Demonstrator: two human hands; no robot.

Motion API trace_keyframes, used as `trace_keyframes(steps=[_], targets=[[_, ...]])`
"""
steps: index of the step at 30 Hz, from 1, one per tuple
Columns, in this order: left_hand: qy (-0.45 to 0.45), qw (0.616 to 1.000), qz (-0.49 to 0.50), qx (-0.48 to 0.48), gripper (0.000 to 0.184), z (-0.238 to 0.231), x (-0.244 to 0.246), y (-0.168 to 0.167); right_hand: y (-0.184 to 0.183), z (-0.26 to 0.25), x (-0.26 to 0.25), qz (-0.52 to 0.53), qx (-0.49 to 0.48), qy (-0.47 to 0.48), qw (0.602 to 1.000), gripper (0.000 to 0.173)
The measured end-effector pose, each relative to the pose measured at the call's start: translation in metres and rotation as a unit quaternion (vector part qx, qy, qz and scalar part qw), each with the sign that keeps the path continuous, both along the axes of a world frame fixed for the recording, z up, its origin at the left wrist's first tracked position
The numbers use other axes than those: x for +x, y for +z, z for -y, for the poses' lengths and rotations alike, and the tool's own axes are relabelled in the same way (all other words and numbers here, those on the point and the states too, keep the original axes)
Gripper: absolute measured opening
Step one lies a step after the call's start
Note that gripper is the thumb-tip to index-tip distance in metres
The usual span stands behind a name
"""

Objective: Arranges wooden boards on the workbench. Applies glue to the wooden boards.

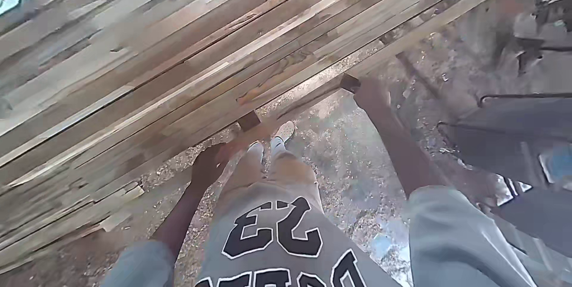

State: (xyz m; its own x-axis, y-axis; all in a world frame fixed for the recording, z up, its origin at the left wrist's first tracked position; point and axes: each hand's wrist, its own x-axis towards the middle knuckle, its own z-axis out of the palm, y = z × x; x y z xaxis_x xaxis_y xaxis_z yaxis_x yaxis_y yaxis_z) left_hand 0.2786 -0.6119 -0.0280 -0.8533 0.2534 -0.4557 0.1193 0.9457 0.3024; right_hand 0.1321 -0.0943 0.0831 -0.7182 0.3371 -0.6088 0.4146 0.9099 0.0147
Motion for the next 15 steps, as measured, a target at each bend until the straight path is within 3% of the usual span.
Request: trace_keyframes(steps=[2, 4, 6, 9, 12, 14, 15], targets=[[0.007, 1.000, -0.022, 0.007, 0.059, -0.008, 0.001, -0.001, 0.004, 0.047, 0.014, -0.034, 0.023, 0.031, 0.999, 0.023], [0.009, 1.000, -0.016, -0.003, 0.060, -0.013, 0.000, 0.001, 0.003, 0.094, 0.036, -0.015, -0.020, 0.079, 0.997, 0.027], [0.002, 1.000, -0.007, -0.009, 0.062, -0.003, 0.001, 0.001, -0.001, 0.068, 0.030, -0.007, -0.063, 0.083, 0.995, 0.030], [0.000, 1.000, 0.004, 0.005, 0.064, -0.001, 0.000, 0.000, 0.000, -0.016, -0.003, -0.011, 0.028, 0.039, 0.999, 0.027], [-0.001, 1.000, -0.027, 0.012, 0.060, -0.012, -0.010, 0.001, -0.004, 0.033, 0.013, -0.068, 0.049, 0.063, 0.995, 0.026], [-0.005, 1.000, -0.028, 0.013, 0.062, -0.013, -0.006, 0.000, -0.001, 0.066, 0.027, -0.034, 0.005, 0.091, 0.995, 0.022], [-0.008, 1.000, -0.018, 0.013, 0.063, -0.011, -0.008, 0.000, -0.001, 0.059, 0.021, -0.018, -0.017, 0.083, 0.996, 0.024]])
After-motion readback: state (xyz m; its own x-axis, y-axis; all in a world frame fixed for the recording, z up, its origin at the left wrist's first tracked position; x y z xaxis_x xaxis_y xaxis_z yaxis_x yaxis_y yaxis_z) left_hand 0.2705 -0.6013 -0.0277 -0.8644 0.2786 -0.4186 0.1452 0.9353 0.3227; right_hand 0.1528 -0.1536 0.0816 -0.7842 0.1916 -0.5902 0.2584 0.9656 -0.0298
